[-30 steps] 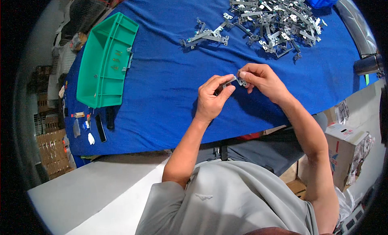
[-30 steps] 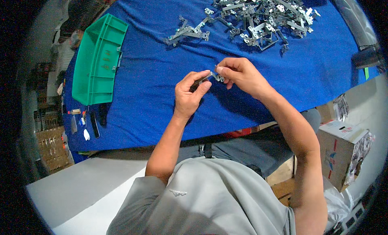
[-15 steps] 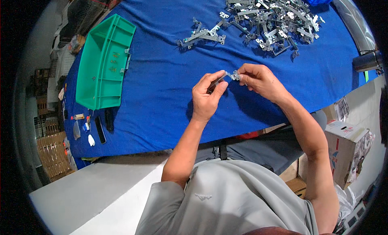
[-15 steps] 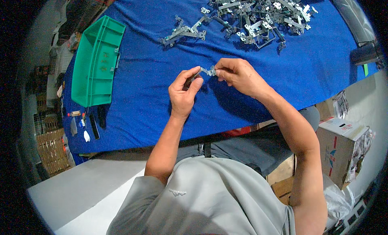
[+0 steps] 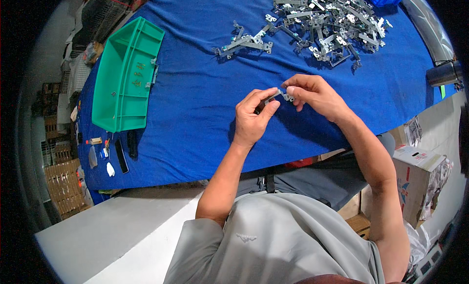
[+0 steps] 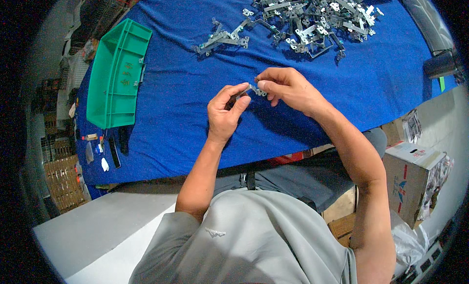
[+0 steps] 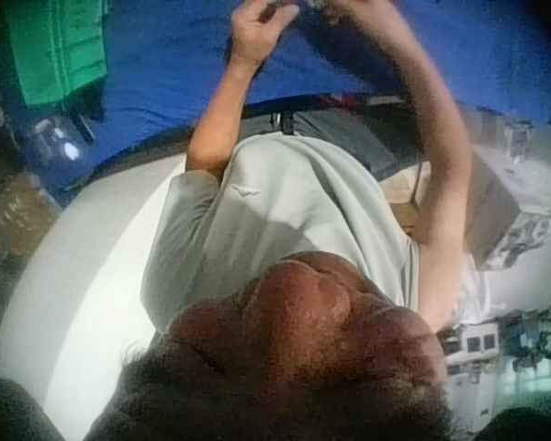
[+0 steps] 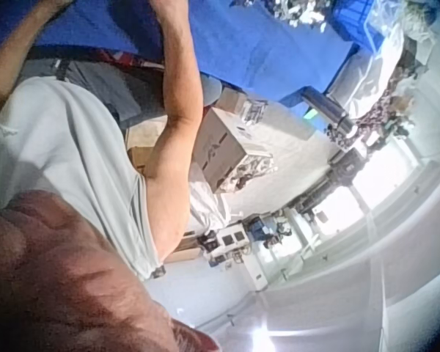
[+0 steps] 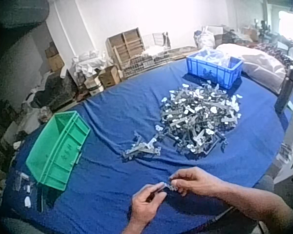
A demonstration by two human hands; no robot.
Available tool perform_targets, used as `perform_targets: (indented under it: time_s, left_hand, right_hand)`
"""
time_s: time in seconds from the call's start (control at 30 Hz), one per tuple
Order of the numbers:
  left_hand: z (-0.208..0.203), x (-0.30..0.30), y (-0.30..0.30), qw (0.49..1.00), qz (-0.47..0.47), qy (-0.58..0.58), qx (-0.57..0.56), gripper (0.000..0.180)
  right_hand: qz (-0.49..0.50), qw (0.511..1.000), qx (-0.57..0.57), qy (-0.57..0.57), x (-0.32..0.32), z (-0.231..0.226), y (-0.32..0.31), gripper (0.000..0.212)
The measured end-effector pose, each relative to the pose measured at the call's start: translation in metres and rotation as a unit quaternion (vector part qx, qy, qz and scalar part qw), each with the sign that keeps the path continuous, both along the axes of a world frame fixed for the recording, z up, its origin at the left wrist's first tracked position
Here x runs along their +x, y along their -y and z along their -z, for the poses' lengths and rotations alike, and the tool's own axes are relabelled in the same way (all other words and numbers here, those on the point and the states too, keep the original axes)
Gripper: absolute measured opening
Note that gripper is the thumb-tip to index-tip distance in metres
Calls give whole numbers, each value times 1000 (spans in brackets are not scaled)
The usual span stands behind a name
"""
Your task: The person assembles small metal brackets by connecting individual pieces together by hand.
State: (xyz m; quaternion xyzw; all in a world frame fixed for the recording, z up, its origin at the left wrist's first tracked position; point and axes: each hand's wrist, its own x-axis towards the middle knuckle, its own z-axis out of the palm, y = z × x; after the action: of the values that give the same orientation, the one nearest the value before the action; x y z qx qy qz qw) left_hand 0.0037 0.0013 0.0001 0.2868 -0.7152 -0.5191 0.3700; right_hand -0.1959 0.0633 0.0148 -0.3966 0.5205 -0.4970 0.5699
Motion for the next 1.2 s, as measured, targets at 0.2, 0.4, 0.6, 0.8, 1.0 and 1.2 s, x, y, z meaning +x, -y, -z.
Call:
perform_targets:
  time_s: [0.2, 0.4, 0.6, 0.8, 1.0, 1.2]
  left_hand:
    - [0, 0, 1, 999, 26, 19, -28, 25]
    - [9, -1, 2, 994, -99, -35, 4, 27]
    - [3, -2, 0, 994, -81, -14, 69, 28]
    - [6, -1, 0, 997, -62, 10, 51, 31]
    - [13, -2, 2, 998, -60, 19, 12, 32]
    - [11, -4, 1, 997, -58, 37, -42, 31]
  right_hand:
    - [26, 992, -34, -118, -1, -4, 2, 19]
    - [-39, 993, 17, -113, -4, -3, -2, 17]
    - [-18, 993, -13, -118, 6, -6, -4, 20]
    - [-35, 989, -6, -144, 2, -6, -3, 20]
    - [5, 985, -18, -173, 7, -5, -4, 18]
    - [10, 985, -40, -168, 7, 6, -4, 14]
